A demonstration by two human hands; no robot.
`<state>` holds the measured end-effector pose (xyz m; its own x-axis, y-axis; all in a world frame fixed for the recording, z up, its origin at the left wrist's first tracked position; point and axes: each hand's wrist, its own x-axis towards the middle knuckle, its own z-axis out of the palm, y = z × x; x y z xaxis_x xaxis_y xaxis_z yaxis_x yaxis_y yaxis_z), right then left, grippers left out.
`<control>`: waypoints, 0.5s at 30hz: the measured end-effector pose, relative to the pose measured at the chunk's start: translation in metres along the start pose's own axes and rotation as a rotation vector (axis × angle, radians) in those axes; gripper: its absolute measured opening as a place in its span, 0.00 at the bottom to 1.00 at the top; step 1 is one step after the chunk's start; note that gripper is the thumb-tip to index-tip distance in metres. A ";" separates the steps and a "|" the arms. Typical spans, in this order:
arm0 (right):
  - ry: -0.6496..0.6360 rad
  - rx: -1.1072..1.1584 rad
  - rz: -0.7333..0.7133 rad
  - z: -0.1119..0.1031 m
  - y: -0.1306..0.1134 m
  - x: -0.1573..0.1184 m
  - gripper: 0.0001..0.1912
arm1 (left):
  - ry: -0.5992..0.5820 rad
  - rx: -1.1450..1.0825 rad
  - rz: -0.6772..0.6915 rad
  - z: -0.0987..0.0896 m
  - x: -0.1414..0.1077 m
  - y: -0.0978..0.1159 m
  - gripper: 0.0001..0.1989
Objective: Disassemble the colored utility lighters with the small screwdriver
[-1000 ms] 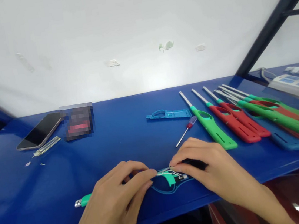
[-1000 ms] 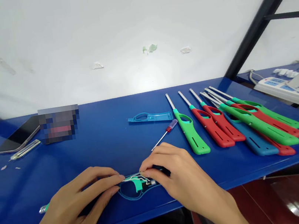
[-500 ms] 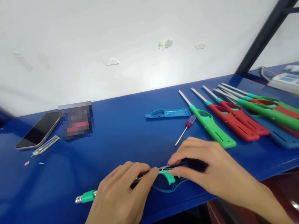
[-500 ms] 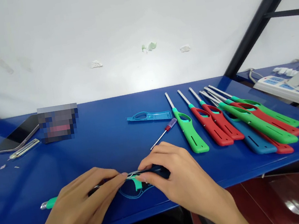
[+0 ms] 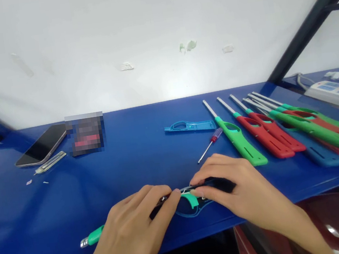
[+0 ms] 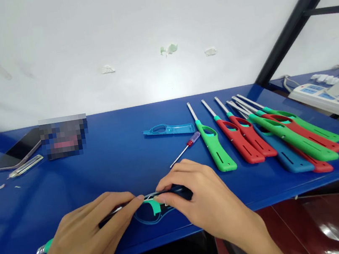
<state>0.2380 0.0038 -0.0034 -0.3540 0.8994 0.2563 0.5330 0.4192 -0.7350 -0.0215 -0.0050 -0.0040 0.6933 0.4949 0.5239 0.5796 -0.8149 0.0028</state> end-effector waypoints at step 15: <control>-0.024 -0.011 0.008 -0.001 -0.003 0.001 0.04 | -0.015 -0.125 -0.108 0.006 -0.001 0.000 0.19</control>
<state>0.2372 0.0035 -0.0004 -0.3675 0.8998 0.2353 0.5445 0.4133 -0.7299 -0.0194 -0.0035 -0.0098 0.6369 0.5853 0.5017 0.5941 -0.7874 0.1644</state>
